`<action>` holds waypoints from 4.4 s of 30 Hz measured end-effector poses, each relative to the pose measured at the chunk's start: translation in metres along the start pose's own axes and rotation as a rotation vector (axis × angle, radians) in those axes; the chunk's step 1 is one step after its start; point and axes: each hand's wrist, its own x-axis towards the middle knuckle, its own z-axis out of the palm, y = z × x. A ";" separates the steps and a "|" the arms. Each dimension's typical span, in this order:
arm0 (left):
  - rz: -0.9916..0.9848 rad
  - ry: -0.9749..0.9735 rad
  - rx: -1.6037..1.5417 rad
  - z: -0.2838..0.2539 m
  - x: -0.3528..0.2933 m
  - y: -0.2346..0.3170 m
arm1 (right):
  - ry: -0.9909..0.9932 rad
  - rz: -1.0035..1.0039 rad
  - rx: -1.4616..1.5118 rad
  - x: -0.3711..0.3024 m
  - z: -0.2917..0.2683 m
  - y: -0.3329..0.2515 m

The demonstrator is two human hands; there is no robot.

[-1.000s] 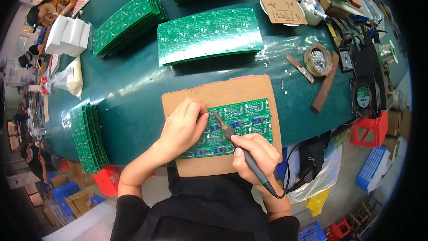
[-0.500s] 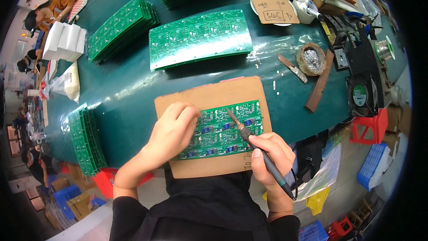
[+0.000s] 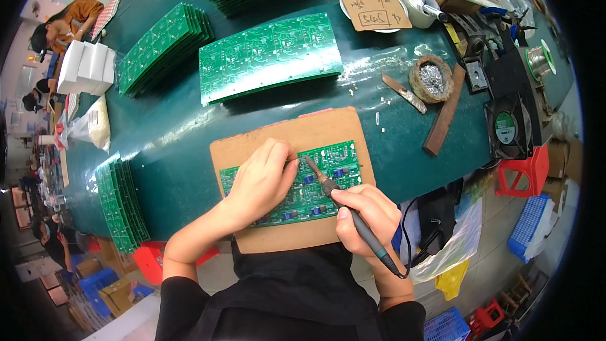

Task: The person solders electronic components onto circuit boards using a soldering iron, places completed boards onto a stack, and straightens stacks of circuit boards on the workbench by hand.

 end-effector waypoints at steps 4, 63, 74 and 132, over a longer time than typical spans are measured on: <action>0.050 0.042 0.075 0.000 0.003 0.005 | 0.022 -0.016 0.007 0.000 -0.004 0.002; -0.224 0.160 -0.237 -0.081 -0.090 -0.018 | 0.056 -0.156 0.149 -0.044 0.047 -0.036; -0.021 0.085 -0.084 -0.068 -0.121 -0.045 | -0.080 -0.144 0.148 -0.052 0.096 -0.043; -0.065 0.081 -0.084 -0.044 -0.080 -0.001 | 0.066 -0.167 0.052 -0.048 0.032 -0.023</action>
